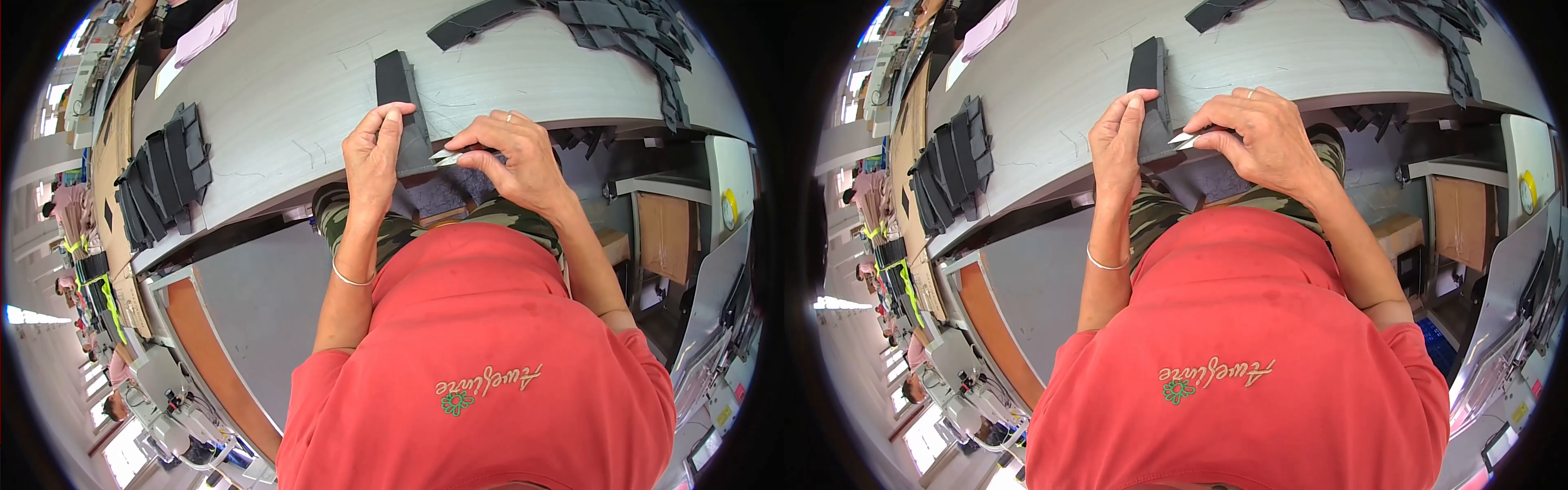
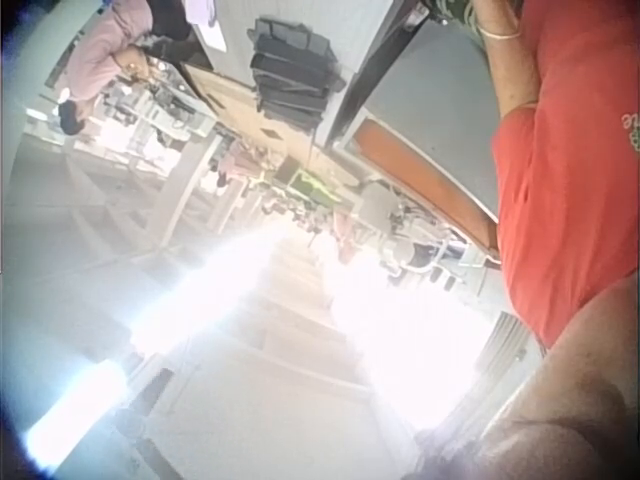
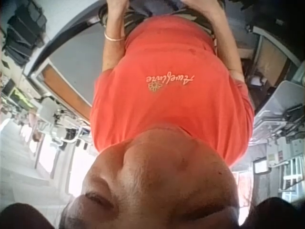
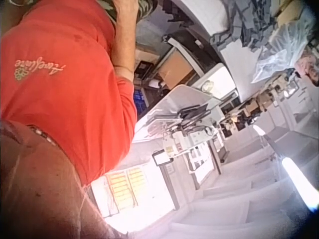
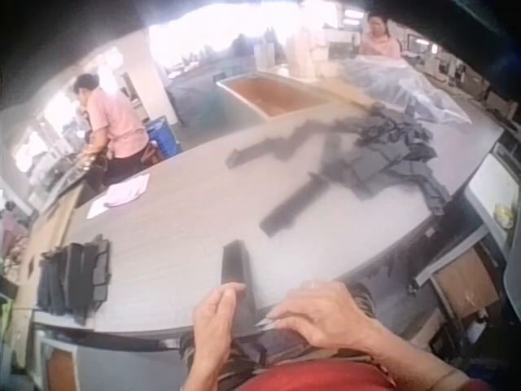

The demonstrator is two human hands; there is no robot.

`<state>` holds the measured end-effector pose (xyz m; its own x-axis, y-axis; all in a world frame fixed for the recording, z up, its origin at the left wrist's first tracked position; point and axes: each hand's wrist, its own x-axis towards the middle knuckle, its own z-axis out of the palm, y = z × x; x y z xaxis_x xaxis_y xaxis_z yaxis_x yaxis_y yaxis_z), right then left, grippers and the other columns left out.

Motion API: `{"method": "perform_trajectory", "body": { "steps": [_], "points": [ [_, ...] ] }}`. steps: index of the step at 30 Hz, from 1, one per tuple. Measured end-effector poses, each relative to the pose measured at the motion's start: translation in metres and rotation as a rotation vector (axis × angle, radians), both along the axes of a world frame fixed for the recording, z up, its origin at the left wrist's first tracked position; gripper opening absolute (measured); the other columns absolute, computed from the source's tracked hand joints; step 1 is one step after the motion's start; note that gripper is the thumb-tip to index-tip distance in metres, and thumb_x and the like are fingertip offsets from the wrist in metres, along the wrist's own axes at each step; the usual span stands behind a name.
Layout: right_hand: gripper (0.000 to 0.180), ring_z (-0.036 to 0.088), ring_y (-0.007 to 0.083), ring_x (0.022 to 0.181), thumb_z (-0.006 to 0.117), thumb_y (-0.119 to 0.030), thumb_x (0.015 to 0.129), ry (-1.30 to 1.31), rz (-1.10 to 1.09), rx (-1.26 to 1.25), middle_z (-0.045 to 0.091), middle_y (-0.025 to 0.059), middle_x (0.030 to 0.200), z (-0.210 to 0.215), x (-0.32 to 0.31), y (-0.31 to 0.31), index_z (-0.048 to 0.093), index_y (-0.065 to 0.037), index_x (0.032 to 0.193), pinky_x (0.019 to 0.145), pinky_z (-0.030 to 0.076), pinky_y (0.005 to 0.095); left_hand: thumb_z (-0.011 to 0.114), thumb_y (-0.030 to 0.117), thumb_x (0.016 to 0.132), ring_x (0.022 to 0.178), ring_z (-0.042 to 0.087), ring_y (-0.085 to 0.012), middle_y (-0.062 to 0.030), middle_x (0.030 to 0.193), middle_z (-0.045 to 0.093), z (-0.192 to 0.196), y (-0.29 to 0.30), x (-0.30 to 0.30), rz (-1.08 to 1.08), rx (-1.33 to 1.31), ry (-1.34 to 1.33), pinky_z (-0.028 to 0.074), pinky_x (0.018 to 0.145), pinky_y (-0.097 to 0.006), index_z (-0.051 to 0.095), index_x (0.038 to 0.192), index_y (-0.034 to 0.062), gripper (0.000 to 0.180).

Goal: Trimming excess threads and material from small black fabric components using hand snips.

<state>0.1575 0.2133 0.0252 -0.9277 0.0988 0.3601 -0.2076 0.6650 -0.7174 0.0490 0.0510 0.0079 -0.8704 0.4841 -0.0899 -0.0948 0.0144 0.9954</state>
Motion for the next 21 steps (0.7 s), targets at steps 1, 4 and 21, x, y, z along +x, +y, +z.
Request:
{"method": "perform_trajectory", "body": {
  "steps": [1,4,21],
  "points": [
    [0.011,0.054,0.0186,0.066,0.069,-0.012,0.076,-0.002,-0.013,0.001,0.065,0.0016,0.076,0.000,0.000,0.000,0.068,-0.008,0.086,0.065,0.039,0.0300,0.053,0.015,0.097,0.065,0.030,-0.0006,0.0102,0.071,0.039,0.001,0.000,0.000,0.002,-0.007,-0.003,0.022,0.056,-0.018,0.068,0.100,0.0001,0.021],
    [0.010,0.054,0.0188,0.066,0.069,-0.012,0.076,0.032,-0.017,-0.025,0.065,0.0016,0.075,-0.003,0.000,0.000,0.068,-0.008,0.086,0.065,0.038,0.0303,0.053,0.015,0.097,0.065,0.030,-0.0008,0.0101,0.071,0.039,0.000,0.000,0.000,0.000,-0.011,-0.006,0.022,0.056,-0.018,0.068,0.100,0.0001,0.021],
    [0.014,0.055,0.0134,0.066,0.069,-0.017,0.082,-0.035,-0.058,-0.420,0.064,0.0010,0.075,-0.010,-0.003,-0.001,0.068,-0.010,0.093,0.069,0.043,0.0286,0.053,0.017,0.098,0.066,0.031,-0.0008,0.0098,0.072,0.041,-0.001,-0.002,0.000,-0.012,-0.019,-0.022,0.024,0.058,-0.018,0.067,0.102,0.0008,0.022]
  ]
}}
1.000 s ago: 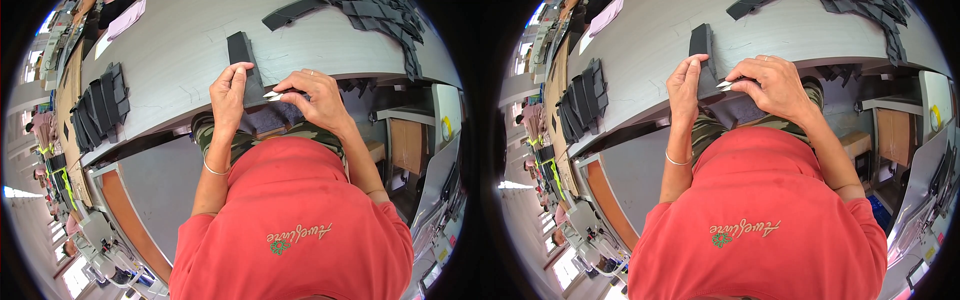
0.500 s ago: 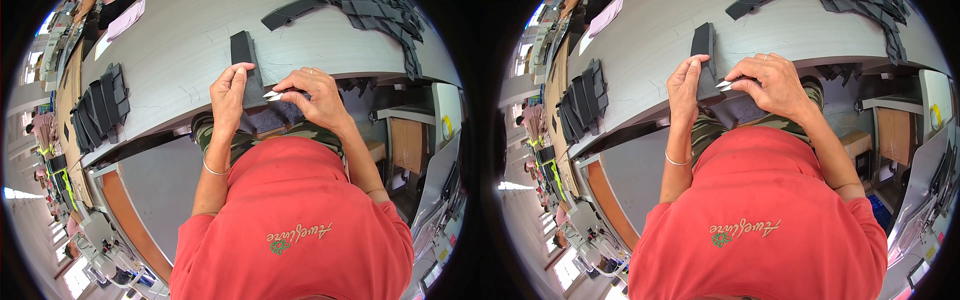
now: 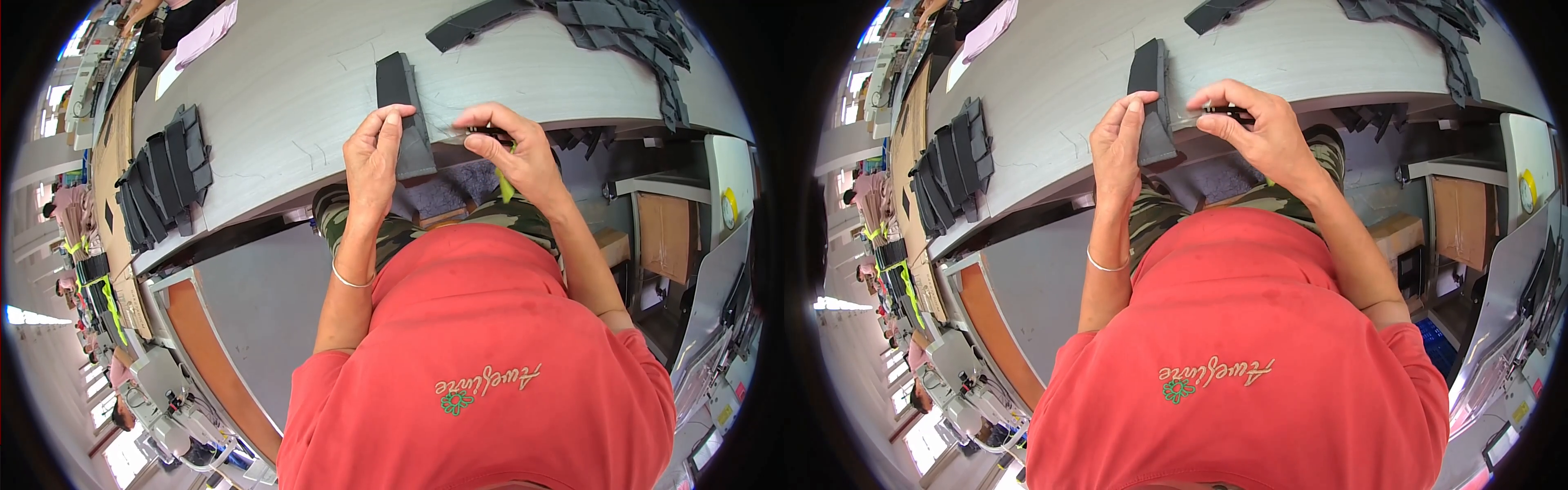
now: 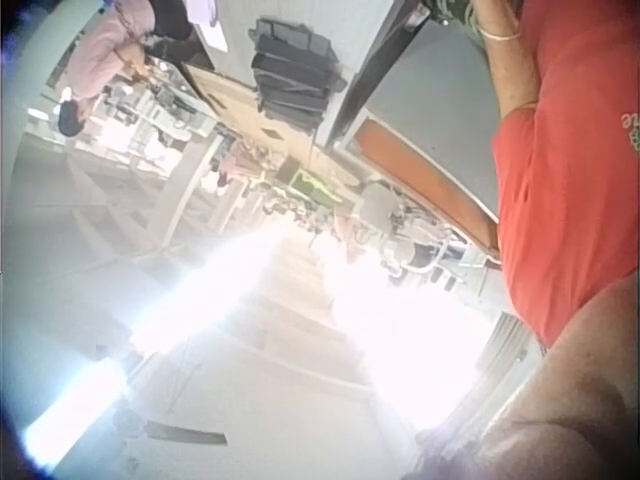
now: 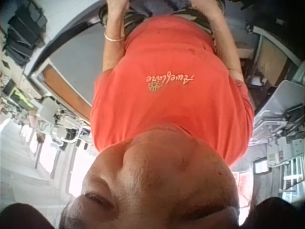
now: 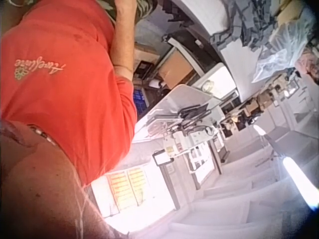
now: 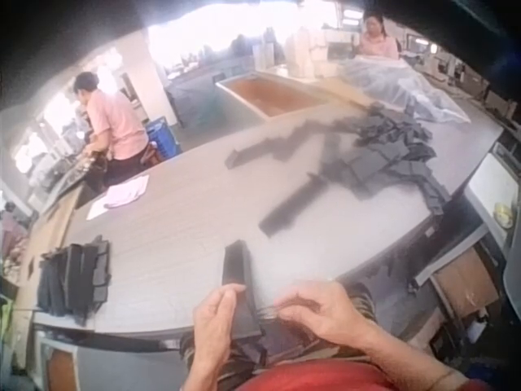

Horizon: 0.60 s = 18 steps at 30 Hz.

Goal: Trimming excess threads and material from small black fabric components using hand snips.

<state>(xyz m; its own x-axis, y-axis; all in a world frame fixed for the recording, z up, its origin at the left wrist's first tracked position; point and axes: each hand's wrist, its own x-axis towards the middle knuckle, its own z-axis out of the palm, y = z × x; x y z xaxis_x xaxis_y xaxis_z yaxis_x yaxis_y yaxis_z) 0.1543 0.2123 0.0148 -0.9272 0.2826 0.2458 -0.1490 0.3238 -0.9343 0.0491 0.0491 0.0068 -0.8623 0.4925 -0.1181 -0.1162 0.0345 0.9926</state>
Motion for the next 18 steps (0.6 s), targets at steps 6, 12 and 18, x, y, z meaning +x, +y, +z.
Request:
{"method": "perform_trajectory", "body": {
  "steps": [6,12,18],
  "points": [
    [0.020,0.048,0.0092,0.069,0.072,-0.017,0.081,-0.297,0.050,-0.101,0.061,0.0034,0.076,-0.004,-0.010,-0.009,0.066,-0.004,0.094,0.064,0.042,0.0247,0.057,0.013,0.094,0.073,0.045,-0.0030,0.0040,0.088,0.055,0.000,-0.002,0.003,-0.113,0.089,-0.010,0.038,0.063,-0.018,0.059,0.120,0.0035,0.028],
    [0.010,0.046,0.0055,0.067,0.067,-0.010,0.083,-0.107,-0.121,-0.279,0.054,-0.0020,0.070,-0.010,-0.010,0.011,0.065,-0.001,0.086,0.060,0.038,0.0232,0.052,-0.013,0.077,0.106,0.050,-0.0136,-0.0100,0.126,0.047,0.008,-0.012,0.004,-0.303,0.239,-0.229,0.042,0.089,-0.026,0.013,0.150,0.0092,0.085],
    [0.035,0.053,0.0122,0.084,0.068,-0.010,0.082,-0.038,-0.422,-0.058,0.056,0.0025,0.098,-0.014,-0.012,0.021,0.061,-0.009,0.116,0.078,0.044,0.0264,0.046,-0.016,0.075,0.104,0.061,-0.0245,-0.0189,0.126,0.052,0.008,-0.013,0.004,-0.315,0.239,-0.268,0.049,0.088,-0.032,0.002,0.150,0.0070,0.090]
  ]
}}
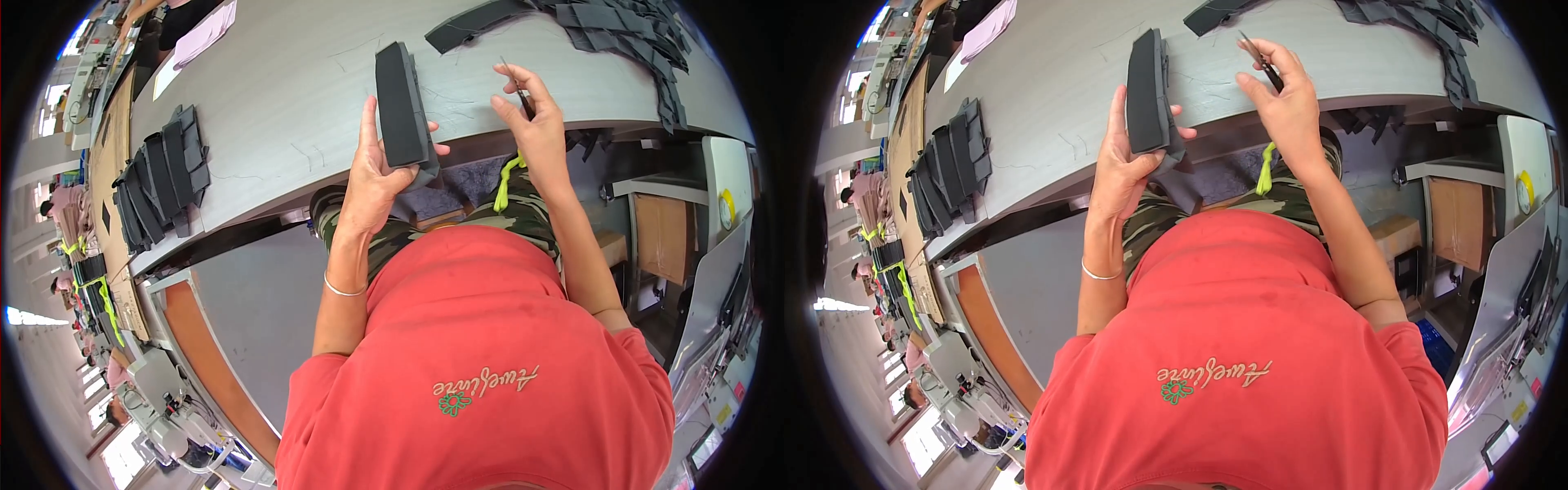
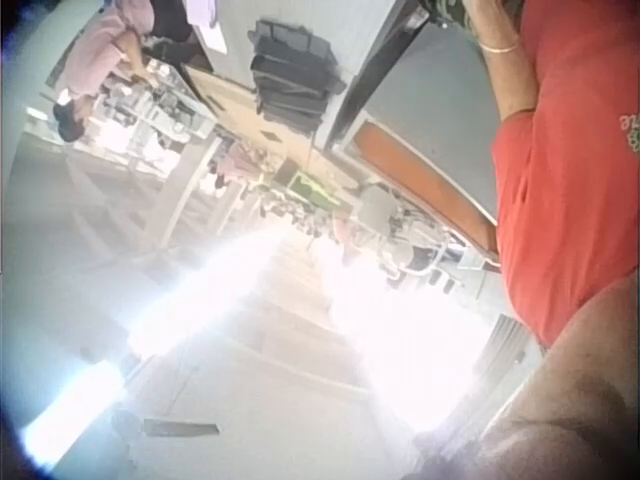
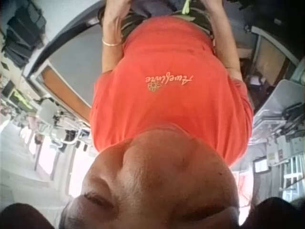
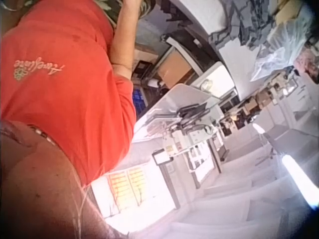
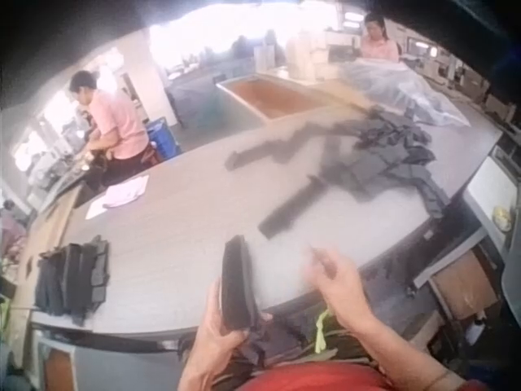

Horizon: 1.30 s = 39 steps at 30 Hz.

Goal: Trimming excess threads and material from small black fabric components using hand snips.

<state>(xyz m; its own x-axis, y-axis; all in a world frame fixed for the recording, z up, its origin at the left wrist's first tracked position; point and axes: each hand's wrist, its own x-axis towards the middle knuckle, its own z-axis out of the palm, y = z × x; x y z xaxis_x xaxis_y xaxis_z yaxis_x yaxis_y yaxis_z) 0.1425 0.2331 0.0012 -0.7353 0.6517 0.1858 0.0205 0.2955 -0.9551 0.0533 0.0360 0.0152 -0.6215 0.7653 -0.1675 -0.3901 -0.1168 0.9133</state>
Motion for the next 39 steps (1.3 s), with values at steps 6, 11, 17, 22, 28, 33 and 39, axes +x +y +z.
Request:
{"method": "perform_trajectory", "body": {
  "steps": [6,11,17,22,28,33,39],
  "points": [
    [0.050,0.059,0.0182,0.084,0.069,-0.007,0.075,-0.021,0.323,0.280,0.055,0.0043,0.099,0.025,0.003,-0.035,0.058,-0.016,0.123,0.077,0.049,0.0309,0.052,-0.016,0.079,0.101,0.064,-0.0258,-0.0198,0.120,0.056,-0.004,0.004,0.000,0.062,0.082,-0.045,0.052,0.087,-0.033,0.013,0.148,0.0034,0.081],
    [0.020,0.059,0.0190,0.064,0.071,-0.009,0.074,-0.022,0.360,0.199,0.055,0.0038,0.084,0.020,-0.016,-0.036,0.070,-0.012,0.094,0.057,0.047,0.0314,0.059,-0.010,0.082,0.097,0.064,-0.0208,-0.0162,0.112,0.061,-0.002,0.005,0.008,0.042,-0.020,-0.024,0.054,0.084,-0.032,0.028,0.141,-0.0028,0.067],
    [0.013,0.053,0.0065,0.052,0.066,-0.011,0.084,0.001,0.350,-0.156,0.058,0.0013,0.063,0.025,-0.038,-0.022,0.065,0.001,0.080,0.049,0.041,0.0250,0.058,-0.006,0.085,0.092,0.065,-0.0200,-0.0181,0.114,0.062,0.001,0.003,0.004,-0.040,-0.033,-0.042,0.054,0.082,-0.031,0.036,0.133,-0.0049,0.054],
    [0.008,0.063,0.0124,0.066,0.064,0.001,0.080,0.175,0.326,-0.032,0.068,0.0052,0.075,0.025,-0.028,-0.036,0.069,0.000,0.086,0.057,0.048,0.0252,0.059,-0.005,0.085,0.093,0.063,-0.0182,-0.0144,0.110,0.062,-0.004,0.003,0.004,0.043,-0.040,-0.080,0.052,0.085,-0.030,0.042,0.127,-0.0039,0.046],
    [0.037,0.065,0.0179,0.066,0.062,0.013,0.063,0.218,0.335,0.274,0.069,0.0074,0.089,0.014,-0.005,-0.046,0.073,-0.011,0.088,0.057,0.051,0.0257,0.066,0.004,0.084,0.092,0.058,-0.0134,-0.0062,0.100,0.060,-0.011,-0.016,-0.022,0.187,0.038,-0.099,0.049,0.081,-0.027,0.050,0.121,-0.0027,0.041],
    [0.044,0.068,0.0159,0.068,0.059,0.016,0.057,0.253,0.400,0.434,0.070,0.0067,0.093,0.006,-0.001,-0.043,0.074,-0.013,0.088,0.055,0.055,0.0234,0.064,0.011,0.088,0.090,0.060,-0.0136,-0.0089,0.102,0.063,-0.002,-0.016,-0.024,0.147,0.114,-0.322,0.049,0.082,-0.030,0.052,0.118,-0.0039,0.036],
    [0.041,0.066,0.0161,0.066,0.059,0.013,0.061,0.186,0.503,0.269,0.069,0.0056,0.088,0.003,0.003,-0.044,0.074,-0.012,0.090,0.055,0.052,0.0242,0.065,0.009,0.088,0.082,0.063,-0.0143,-0.0084,0.094,0.066,-0.002,-0.013,-0.027,0.225,0.052,-0.222,0.052,0.077,-0.032,0.054,0.110,-0.0002,0.026]
  ]
}}
